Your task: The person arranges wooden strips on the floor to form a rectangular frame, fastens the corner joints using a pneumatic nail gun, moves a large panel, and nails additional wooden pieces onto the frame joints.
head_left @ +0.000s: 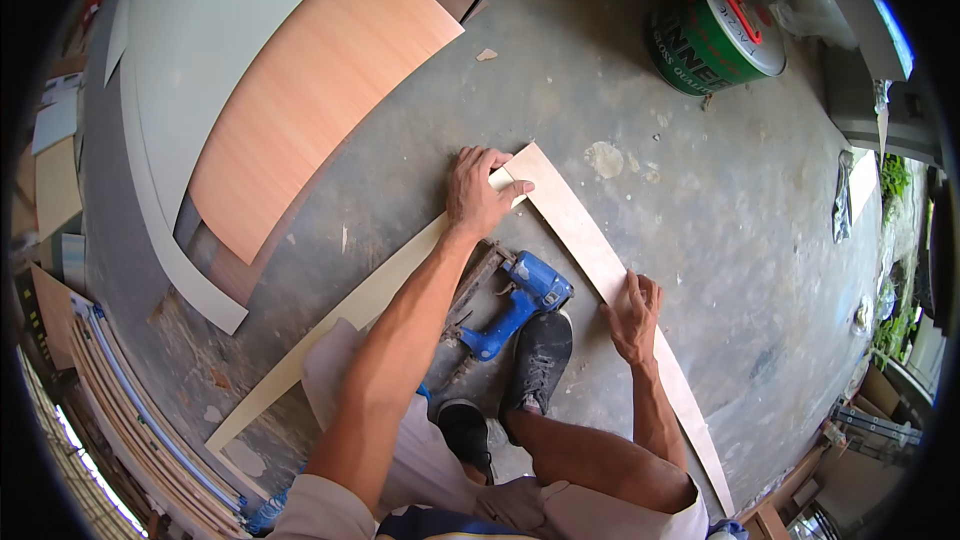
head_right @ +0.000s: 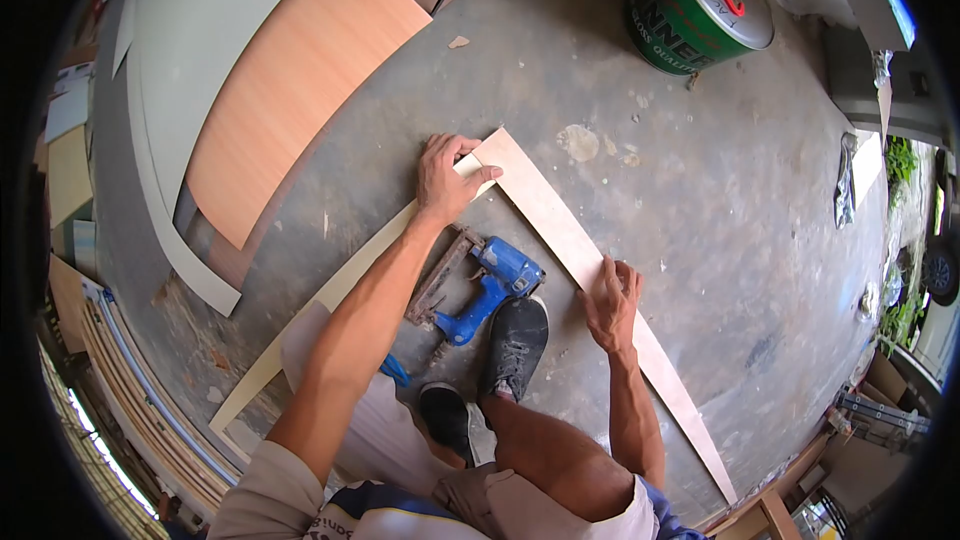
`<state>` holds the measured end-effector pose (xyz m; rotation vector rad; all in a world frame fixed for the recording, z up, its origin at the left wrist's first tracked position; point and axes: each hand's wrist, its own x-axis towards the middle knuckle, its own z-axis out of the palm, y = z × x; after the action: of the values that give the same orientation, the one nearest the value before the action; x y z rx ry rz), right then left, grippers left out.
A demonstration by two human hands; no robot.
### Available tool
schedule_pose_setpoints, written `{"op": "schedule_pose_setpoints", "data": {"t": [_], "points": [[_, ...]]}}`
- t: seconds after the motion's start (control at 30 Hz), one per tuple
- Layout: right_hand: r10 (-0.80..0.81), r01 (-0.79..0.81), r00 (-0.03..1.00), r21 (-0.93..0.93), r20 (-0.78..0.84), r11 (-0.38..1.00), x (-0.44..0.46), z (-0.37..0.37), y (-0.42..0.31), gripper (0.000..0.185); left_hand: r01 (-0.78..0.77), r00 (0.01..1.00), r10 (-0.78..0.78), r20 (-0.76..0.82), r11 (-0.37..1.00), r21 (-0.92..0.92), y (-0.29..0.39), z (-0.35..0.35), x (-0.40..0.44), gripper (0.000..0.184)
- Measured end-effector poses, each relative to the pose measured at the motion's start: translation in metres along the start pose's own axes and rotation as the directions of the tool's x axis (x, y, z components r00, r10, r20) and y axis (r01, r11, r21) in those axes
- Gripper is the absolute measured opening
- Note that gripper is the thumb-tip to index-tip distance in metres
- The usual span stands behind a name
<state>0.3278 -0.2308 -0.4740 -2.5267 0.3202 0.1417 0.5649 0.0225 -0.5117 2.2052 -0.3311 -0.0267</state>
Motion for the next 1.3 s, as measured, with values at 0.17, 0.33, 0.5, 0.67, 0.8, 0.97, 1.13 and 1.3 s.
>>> {"op": "schedule_pose_setpoints", "data": {"t": [0.17, 0.33, 0.5, 0.67, 0.8, 0.97, 1.13, 1.3], "points": [[0.034, -0.034, 0.999, 0.045, 0.005, 0.998, -0.001, 0.001, 0.001, 0.076, -0.005, 1.000, 0.005, -0.009, 1.000, 0.001, 0.001, -0.002, -0.001, 0.044], [0.000, 0.000, 1.000, 0.065, -0.013, 0.998, 0.001, -0.001, 0.001, 0.079, 0.034, 0.999, -0.035, -0.003, 0.998, -0.060, -0.001, -0.002, 0.001, 0.041], [0.070, -0.070, 0.998, 0.066, -0.004, 0.995, 0.003, -0.004, -0.004, 0.077, 0.192, 0.980, -0.186, 0.066, 0.976, -0.104, 0.004, -0.005, 0.003, 0.035], [0.106, -0.107, 0.994, 0.057, 0.017, 0.993, 0.006, -0.007, -0.006, 0.074, 0.195, 0.980, -0.198, 0.000, 0.966, -0.172, 0.005, -0.001, 0.002, 0.030], [0.089, -0.089, 0.993, 0.003, 0.073, 0.996, 0.028, -0.025, -0.015, 0.060, 0.254, 0.967, -0.253, 0.024, 0.961, -0.106, 0.008, 0.001, 0.009, 0.027], [-0.020, 0.029, 0.998, 0.126, -0.067, 0.992, 0.101, -0.001, -0.052, 0.050, 0.277, 0.959, -0.268, 0.094, 0.955, -0.109, 0.001, 0.002, 0.012, 0.027], [-0.102, 0.125, 0.988, 0.205, -0.115, 0.971, 0.151, 0.039, -0.097, 0.058, 0.268, 0.963, -0.266, 0.035, 0.956, -0.117, 0.003, 0.004, 0.008, 0.027], [-0.044, 0.070, 0.983, 0.140, -0.180, 0.988, 0.152, 0.059, -0.099, 0.059, 0.229, 0.970, -0.236, -0.060, 0.968, -0.106, 0.009, 0.004, -0.002, 0.028]]}}
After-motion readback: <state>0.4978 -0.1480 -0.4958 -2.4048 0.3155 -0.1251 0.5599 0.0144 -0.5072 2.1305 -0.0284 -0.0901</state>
